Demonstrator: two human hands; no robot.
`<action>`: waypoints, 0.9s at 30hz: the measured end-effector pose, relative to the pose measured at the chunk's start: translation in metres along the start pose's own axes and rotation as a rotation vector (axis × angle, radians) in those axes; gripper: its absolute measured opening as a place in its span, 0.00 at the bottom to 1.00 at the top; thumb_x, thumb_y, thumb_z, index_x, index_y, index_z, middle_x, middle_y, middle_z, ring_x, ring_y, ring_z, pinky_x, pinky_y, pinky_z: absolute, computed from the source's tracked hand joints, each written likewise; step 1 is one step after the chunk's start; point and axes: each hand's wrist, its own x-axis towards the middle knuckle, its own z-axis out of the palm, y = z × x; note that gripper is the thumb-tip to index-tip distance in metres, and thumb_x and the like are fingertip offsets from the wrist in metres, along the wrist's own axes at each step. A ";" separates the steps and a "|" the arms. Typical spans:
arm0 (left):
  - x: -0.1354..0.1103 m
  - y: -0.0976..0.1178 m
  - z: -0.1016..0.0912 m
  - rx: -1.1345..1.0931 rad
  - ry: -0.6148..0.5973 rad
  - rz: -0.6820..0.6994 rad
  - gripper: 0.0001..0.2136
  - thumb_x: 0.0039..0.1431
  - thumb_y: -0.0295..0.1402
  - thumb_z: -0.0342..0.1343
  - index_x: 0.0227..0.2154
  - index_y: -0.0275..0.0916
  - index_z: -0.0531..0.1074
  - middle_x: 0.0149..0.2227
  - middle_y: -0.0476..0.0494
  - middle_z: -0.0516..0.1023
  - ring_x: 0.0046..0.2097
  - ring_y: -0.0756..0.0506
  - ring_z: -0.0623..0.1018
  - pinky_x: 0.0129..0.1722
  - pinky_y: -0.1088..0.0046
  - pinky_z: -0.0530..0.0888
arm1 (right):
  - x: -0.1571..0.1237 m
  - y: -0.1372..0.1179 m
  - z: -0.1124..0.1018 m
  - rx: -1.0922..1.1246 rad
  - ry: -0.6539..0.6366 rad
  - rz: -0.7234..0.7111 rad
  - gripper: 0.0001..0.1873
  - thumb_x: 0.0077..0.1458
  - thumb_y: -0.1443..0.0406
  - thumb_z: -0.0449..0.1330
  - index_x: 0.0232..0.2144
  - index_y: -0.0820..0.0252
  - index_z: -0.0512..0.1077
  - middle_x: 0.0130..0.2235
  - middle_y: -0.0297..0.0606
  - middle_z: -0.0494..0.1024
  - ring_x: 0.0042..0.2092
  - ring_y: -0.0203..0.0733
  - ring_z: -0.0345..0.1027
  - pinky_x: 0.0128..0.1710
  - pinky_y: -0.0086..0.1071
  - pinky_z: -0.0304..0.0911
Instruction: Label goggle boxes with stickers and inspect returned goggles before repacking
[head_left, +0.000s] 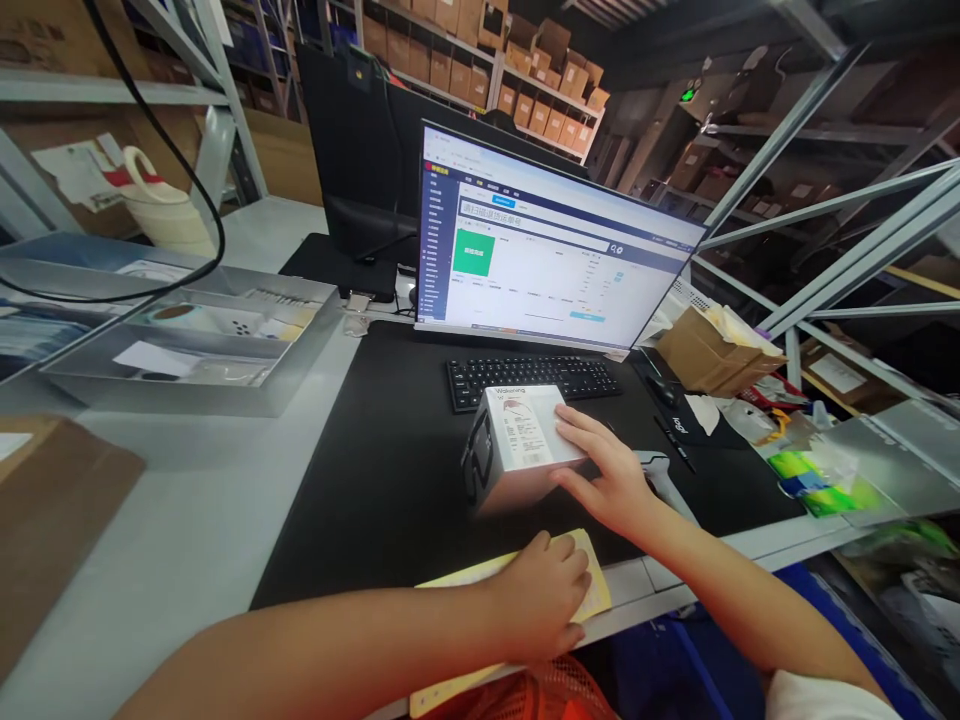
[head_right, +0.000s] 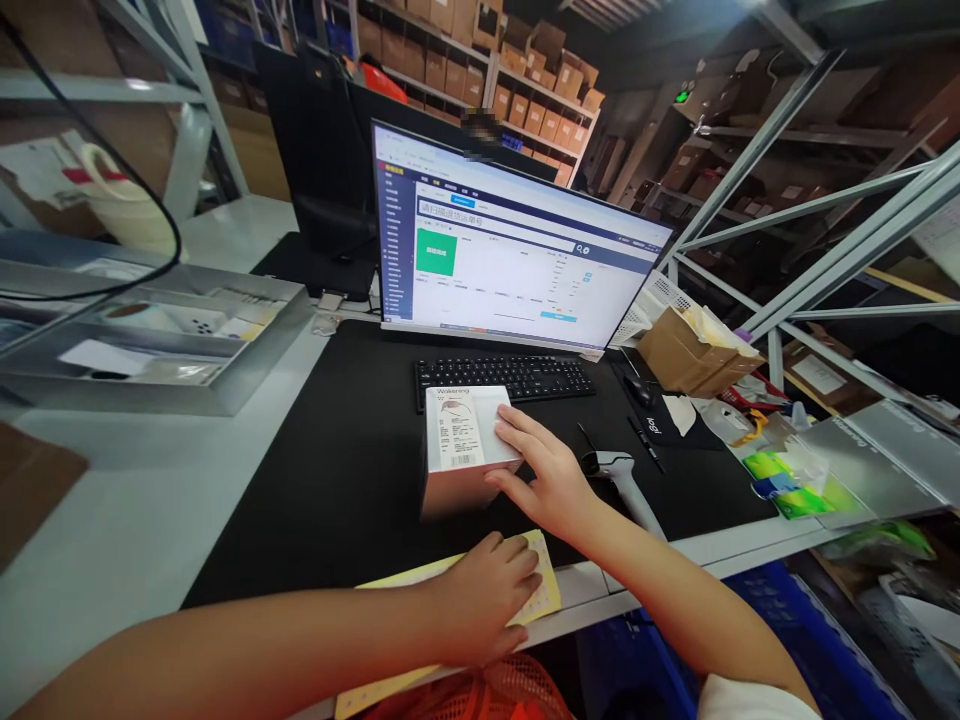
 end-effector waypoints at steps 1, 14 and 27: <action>0.000 0.000 0.000 0.001 -0.007 0.004 0.24 0.66 0.49 0.52 0.53 0.33 0.71 0.48 0.35 0.74 0.52 0.37 0.70 0.44 0.60 0.67 | -0.001 0.000 0.002 0.019 0.017 0.015 0.24 0.62 0.62 0.64 0.59 0.54 0.65 0.61 0.52 0.72 0.62 0.53 0.68 0.59 0.50 0.70; -0.027 -0.006 -0.132 0.332 0.417 -0.144 0.23 0.69 0.46 0.49 0.63 0.42 0.65 0.69 0.38 0.61 0.72 0.35 0.54 0.68 0.49 0.56 | -0.056 0.028 0.032 0.296 -0.039 0.298 0.38 0.68 0.48 0.50 0.72 0.58 0.44 0.67 0.56 0.63 0.68 0.54 0.59 0.66 0.53 0.58; -0.049 -0.126 -0.181 -0.250 0.377 -0.642 0.46 0.50 0.62 0.62 0.67 0.45 0.57 0.65 0.45 0.66 0.64 0.30 0.68 0.65 0.44 0.64 | -0.106 -0.030 0.033 0.451 0.112 0.743 0.39 0.65 0.49 0.56 0.69 0.64 0.55 0.70 0.54 0.58 0.74 0.54 0.41 0.72 0.53 0.42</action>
